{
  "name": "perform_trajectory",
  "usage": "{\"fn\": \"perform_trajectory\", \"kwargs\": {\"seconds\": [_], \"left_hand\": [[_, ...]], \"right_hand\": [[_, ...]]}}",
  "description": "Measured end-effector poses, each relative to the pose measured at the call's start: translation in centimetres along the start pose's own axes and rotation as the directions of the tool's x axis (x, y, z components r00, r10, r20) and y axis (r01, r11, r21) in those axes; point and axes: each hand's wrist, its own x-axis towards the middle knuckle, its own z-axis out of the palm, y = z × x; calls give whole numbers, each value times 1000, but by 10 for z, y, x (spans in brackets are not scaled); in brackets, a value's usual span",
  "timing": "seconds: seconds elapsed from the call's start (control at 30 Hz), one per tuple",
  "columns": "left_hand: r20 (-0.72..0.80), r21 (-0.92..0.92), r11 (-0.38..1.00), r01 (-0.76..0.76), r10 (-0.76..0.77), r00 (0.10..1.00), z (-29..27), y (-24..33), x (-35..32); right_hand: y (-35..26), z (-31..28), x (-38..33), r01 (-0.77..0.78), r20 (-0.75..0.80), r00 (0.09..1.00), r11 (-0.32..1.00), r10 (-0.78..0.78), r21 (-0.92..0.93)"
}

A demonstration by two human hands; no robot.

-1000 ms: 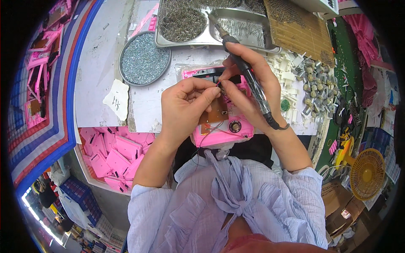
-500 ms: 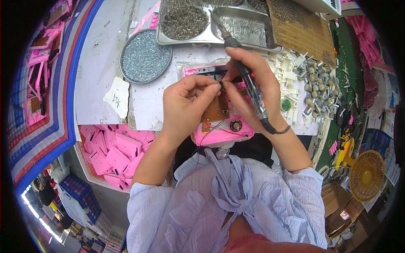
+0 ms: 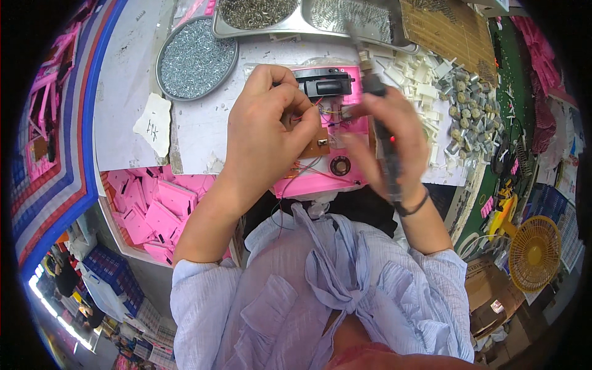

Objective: Assembling and soldering internal electronic components of a pink plastic toy casing.

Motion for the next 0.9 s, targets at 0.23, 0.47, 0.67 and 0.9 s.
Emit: {"fn": "perform_trajectory", "kwargs": {"seconds": [0.23,0.47,0.67,0.9], "left_hand": [[7,-11,998,55,-55,998,1,0,1],[11,-13,999,48,-48,999,-1,2,3],[14,6,999,42,-43,999,-1,1,3],[-3,19,999,28,-28,1000,1,-1,4]], "right_hand": [[1,-44,-8,-178,-141,960,915,243,363],[10,-49,-7,22,107,993,958,-54,284],[12,-39,-7,62,119,988,965,-95,254],[14,-34,-7,46,125,989,974,-75,222]]}}
